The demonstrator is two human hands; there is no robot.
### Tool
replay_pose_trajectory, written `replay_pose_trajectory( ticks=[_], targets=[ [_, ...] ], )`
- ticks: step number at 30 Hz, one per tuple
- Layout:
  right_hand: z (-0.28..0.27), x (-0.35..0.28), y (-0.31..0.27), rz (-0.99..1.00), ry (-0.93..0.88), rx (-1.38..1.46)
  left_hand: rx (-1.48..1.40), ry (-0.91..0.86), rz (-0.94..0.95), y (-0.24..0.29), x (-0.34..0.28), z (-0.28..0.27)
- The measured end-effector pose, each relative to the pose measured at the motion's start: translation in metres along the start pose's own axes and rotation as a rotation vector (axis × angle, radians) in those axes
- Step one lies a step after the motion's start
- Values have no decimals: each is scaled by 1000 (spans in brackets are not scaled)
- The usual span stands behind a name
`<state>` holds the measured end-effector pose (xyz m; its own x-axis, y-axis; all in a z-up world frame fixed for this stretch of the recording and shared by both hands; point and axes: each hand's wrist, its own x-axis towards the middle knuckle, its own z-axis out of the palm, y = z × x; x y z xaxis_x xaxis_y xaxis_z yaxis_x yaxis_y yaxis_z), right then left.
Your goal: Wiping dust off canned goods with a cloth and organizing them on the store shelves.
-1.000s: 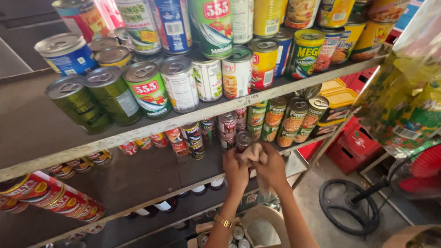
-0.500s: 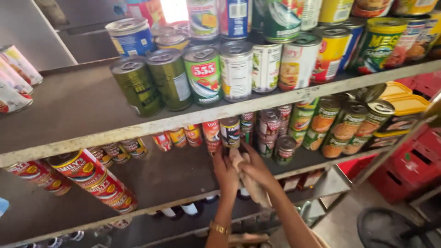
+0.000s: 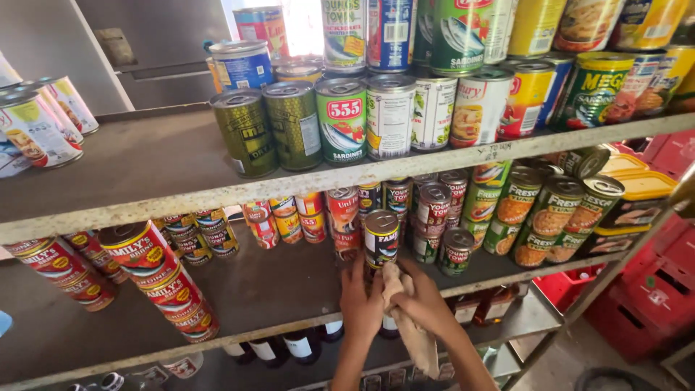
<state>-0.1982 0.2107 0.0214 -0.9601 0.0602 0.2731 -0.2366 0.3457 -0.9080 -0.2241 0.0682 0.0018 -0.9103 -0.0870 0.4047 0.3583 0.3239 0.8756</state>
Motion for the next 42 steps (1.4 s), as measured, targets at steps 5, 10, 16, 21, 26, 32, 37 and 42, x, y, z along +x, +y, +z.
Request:
replay_pose_trajectory(
  ticks=[5,10,16,21,26,32,37,42],
  targets=[
    [1,-3,17,38,37,59,-12,-82,-51,2,7,3],
    [-12,-29,0,-59,159,18,-100,19,182,27,17,4],
    [-41,-65,25,131,293,250,-230,68,208,50,26,11],
    [-53,-81,4,314,448,459,-268,100,291,103,19,-22],
    [-61,-108,-58,77,569,406,-199,21,198,100,-43,-43],
    [-27,-158,-143,-382,271,-178,-124,-60,233,86,-128,-64],
    [-10,-171,-151,-415,79,-197,-83,-145,-28,135,-137,-115],
    [-19,-171,-162,-280,97,-137,116,-124,87,155,-140,-139]
  ],
)
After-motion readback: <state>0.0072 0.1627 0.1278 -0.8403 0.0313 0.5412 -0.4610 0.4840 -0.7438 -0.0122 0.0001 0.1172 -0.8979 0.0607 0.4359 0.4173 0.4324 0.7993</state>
